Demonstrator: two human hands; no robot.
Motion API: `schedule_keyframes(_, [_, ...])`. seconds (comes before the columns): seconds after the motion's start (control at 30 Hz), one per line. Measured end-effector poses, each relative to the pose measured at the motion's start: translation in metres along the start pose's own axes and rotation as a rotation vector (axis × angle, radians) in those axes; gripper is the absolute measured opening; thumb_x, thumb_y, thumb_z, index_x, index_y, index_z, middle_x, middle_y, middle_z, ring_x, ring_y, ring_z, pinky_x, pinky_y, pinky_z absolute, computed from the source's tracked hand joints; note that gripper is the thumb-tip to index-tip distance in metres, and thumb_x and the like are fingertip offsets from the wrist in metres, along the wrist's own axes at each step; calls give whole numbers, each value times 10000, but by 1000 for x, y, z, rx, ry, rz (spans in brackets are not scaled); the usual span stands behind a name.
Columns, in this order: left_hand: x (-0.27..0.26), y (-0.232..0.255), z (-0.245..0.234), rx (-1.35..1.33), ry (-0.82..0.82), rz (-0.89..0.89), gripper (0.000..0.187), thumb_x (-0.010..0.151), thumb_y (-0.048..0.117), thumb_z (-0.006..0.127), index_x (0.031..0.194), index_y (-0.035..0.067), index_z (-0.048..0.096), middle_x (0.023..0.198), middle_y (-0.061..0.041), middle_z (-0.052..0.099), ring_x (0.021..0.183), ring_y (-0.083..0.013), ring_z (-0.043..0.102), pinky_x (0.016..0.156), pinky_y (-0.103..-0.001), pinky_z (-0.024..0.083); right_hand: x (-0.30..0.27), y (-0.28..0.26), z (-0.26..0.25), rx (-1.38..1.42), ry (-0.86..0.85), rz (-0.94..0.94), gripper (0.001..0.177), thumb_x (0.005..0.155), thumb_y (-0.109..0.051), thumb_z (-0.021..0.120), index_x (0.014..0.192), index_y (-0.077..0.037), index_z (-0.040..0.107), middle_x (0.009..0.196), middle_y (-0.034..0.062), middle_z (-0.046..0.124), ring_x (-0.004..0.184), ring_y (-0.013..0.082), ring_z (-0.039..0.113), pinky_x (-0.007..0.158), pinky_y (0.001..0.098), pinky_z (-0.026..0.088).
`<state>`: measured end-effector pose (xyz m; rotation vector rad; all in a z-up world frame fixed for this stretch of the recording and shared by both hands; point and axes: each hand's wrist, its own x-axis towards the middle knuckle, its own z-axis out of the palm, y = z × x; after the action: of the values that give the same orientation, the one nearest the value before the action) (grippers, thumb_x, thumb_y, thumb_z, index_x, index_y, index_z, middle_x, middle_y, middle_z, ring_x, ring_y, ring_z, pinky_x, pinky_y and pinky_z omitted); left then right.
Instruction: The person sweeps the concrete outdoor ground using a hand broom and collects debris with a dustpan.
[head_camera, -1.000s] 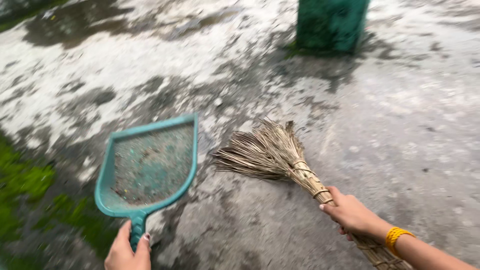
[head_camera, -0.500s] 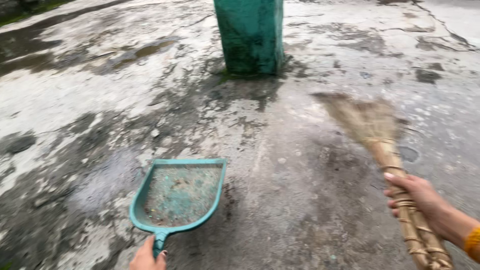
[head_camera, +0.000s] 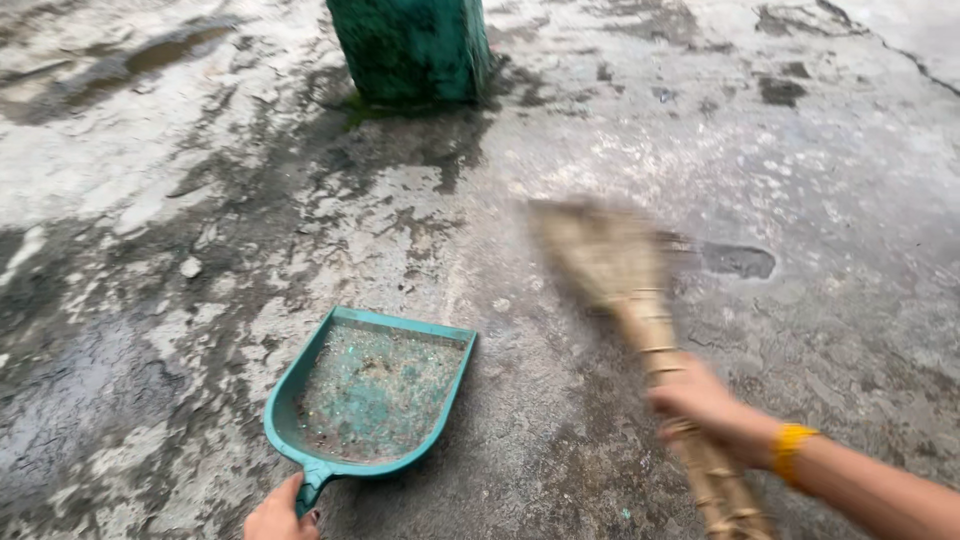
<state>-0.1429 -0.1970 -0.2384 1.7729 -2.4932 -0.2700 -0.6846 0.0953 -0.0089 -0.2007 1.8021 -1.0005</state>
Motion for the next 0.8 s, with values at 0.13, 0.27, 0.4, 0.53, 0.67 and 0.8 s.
schedule_keyframes(0.13, [-4, -9, -2, -79, 0, 0, 771, 596, 144, 865, 1323, 187, 612, 1172, -142, 735, 1099, -318, 725, 1014, -404, 549, -43, -26, 94, -184, -258, -1, 626, 807, -27, 636, 1358, -100, 349, 829, 141, 568, 433, 182, 577, 351, 330, 507])
schedule_keyframes(0.27, [3, 0, -22, -3, -152, -150, 680, 718, 242, 842, 1356, 249, 607, 1125, -100, 779, 1144, -268, 746, 1024, -374, 571, -91, -44, 131, -101, -442, 48, 697, 795, -19, 643, 1422, -156, 373, 781, 87, 583, 433, 167, 573, 344, 315, 503])
schedule_keyframes(0.4, [16, 28, -48, -163, -120, 55, 648, 673, 202, 837, 1275, 196, 600, 1095, -109, 778, 1117, -278, 750, 1013, -385, 559, -119, -47, 99, -116, -362, -61, 692, 773, -36, 672, 1410, -149, 428, 735, 73, 618, 426, 148, 580, 338, 303, 492])
schedule_keyframes(0.53, [4, 133, -86, -250, -112, 140, 581, 718, 229, 836, 1253, 190, 612, 1089, -139, 768, 1117, -315, 726, 986, -425, 546, -127, -40, 29, 78, -176, -79, 708, 764, -37, 671, 1414, -146, 413, 735, 96, 577, 423, 161, 568, 345, 320, 492])
schedule_keyframes(0.67, [-13, 274, -116, -298, -130, 258, 540, 738, 172, 787, 1251, 165, 619, 1098, -169, 751, 1103, -383, 699, 960, -462, 536, -130, -5, -70, 353, 139, -83, 625, 796, -53, 694, 1341, -148, 404, 816, 94, 575, 506, 181, 574, 398, 333, 510])
schedule_keyframes(0.8, [-42, 390, -121, -349, -197, 368, 529, 760, 170, 780, 1261, 159, 612, 1061, -197, 742, 1077, -411, 690, 932, -481, 531, -135, 65, -171, 459, 487, -103, 491, 795, -62, 687, 1219, -93, 441, 826, 89, 564, 555, 181, 588, 434, 341, 529])
